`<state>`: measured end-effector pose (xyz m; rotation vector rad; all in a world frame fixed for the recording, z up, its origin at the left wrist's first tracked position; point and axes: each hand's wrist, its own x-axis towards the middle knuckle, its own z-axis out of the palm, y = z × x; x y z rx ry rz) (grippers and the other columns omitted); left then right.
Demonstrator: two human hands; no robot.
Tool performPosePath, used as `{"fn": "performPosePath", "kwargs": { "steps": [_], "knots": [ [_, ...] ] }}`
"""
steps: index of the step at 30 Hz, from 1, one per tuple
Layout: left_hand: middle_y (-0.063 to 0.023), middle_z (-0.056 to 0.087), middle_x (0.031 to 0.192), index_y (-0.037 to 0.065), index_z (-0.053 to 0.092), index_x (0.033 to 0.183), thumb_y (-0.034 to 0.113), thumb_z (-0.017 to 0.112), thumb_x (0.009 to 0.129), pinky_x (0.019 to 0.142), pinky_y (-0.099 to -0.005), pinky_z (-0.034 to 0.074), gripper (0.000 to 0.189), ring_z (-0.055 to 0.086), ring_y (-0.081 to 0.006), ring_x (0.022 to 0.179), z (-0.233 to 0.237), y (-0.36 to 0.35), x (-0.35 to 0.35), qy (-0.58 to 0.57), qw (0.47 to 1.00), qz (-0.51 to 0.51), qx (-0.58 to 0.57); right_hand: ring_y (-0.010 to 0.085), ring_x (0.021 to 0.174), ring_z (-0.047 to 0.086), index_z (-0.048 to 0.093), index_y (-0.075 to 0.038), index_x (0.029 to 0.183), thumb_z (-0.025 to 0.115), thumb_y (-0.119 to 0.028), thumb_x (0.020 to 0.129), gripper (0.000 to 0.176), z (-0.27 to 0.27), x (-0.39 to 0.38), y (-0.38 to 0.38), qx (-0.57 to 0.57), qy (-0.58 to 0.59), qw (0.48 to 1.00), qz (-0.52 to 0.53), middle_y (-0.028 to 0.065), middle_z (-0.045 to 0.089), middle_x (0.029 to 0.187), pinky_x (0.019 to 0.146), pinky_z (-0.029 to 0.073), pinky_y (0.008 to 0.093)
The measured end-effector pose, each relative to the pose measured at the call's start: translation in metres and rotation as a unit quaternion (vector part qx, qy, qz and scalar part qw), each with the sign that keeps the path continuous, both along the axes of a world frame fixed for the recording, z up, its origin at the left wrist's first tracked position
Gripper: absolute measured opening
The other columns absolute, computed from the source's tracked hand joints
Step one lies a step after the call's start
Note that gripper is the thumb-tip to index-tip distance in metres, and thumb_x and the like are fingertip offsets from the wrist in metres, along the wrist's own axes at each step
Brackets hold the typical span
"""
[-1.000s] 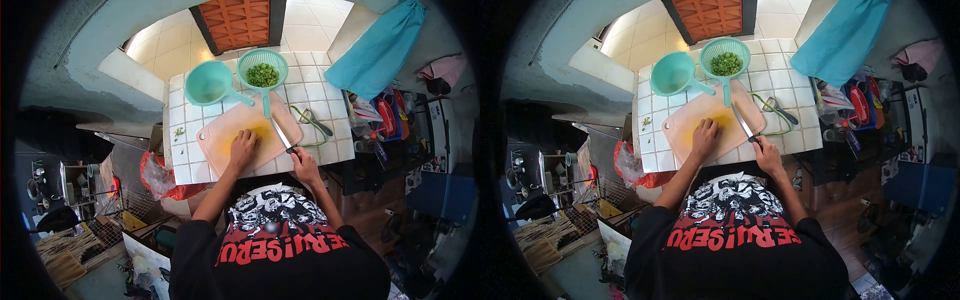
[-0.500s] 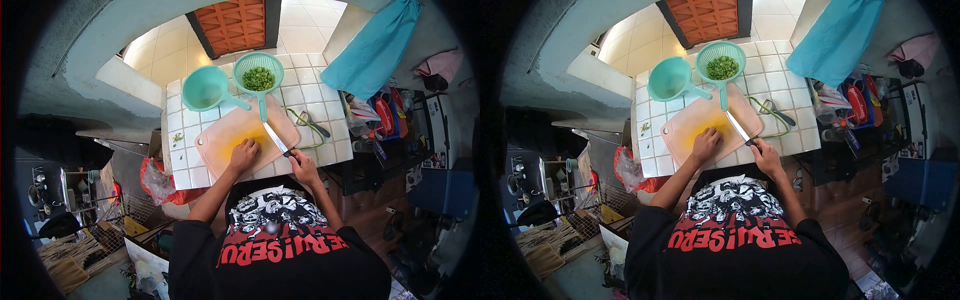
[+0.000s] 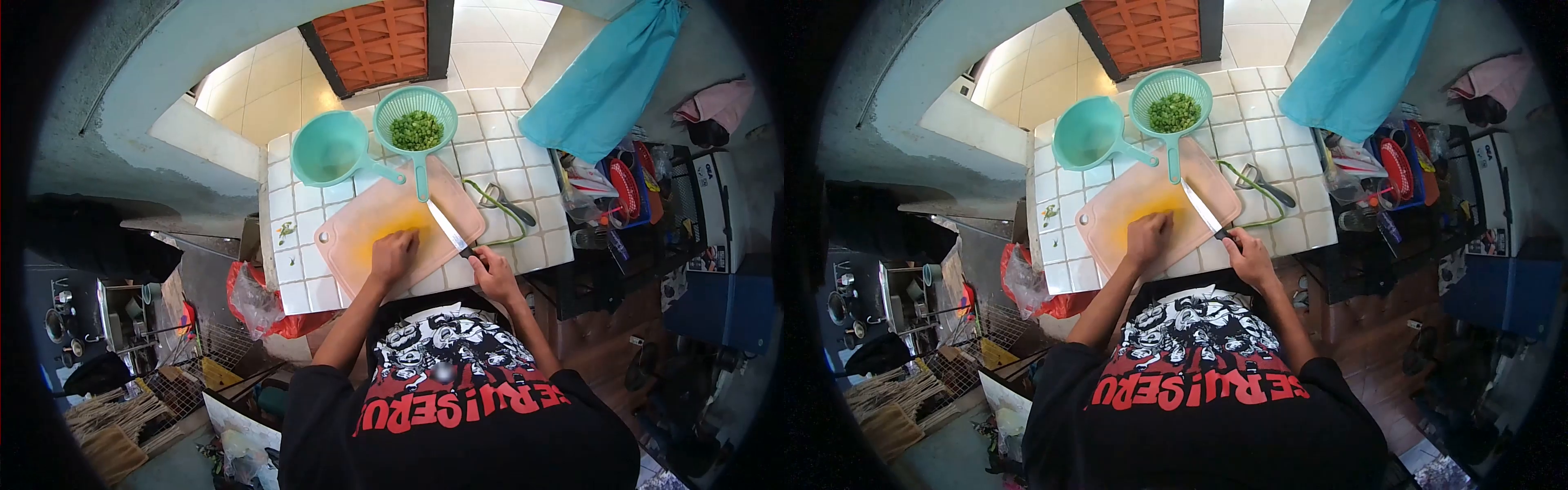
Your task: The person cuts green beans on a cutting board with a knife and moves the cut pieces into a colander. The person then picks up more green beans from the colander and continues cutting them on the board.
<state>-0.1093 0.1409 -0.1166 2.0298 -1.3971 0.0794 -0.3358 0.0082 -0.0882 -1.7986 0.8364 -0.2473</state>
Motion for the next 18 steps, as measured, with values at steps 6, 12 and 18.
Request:
{"fn": "performPosePath", "kwargs": {
  "steps": [6, 12, 18],
  "knots": [
    [0.003, 0.038, 0.055, 0.002, 0.045, 0.062, 0.022, 0.059, 0.104, 0.047, -0.0305, 0.027, 0.048, 0.034, -0.006, 0.053, 0.026, -0.022, 0.018, 0.398, 0.886, 0.184, -0.15, 0.0194, 0.055, 0.062, 0.065, 0.003, 0.105, 0.064, -0.02, 0.099, 0.025, 0.005, -0.001, -0.001, 0.041, 0.012, 0.999, -0.022, 0.0118, 0.065, 0.064, 0.054, 0.045, 0.0369],
    [0.0061, 0.037, 0.058, 0.005, 0.041, 0.06, 0.027, 0.06, 0.104, 0.048, -0.0299, 0.026, 0.053, 0.031, -0.005, 0.054, 0.105, -0.12, 0.08, 0.474, 0.817, 0.145, -0.295, 0.0158, 0.052, 0.059, 0.065, 0.004, 0.104, 0.063, -0.02, 0.099, 0.024, 0.006, 0.001, -0.001, 0.045, 0.001, 0.999, -0.026, 0.0096, 0.063, 0.061, 0.052, 0.043, 0.0354],
    [-0.0123, 0.061, 0.06, 0.0, 0.063, 0.07, 0.041, 0.063, 0.097, 0.057, -0.0432, 0.046, 0.049, 0.061, -0.029, 0.056, 0.098, -0.202, 0.125, 0.13, 0.98, 0.123, -0.087, 0.0103, 0.052, 0.055, 0.062, 0.006, 0.108, 0.06, -0.02, 0.103, 0.026, -0.005, -0.002, -0.004, 0.05, -0.021, 0.998, -0.028, 0.0042, 0.06, 0.061, 0.049, 0.043, 0.0295]
  ]
}}
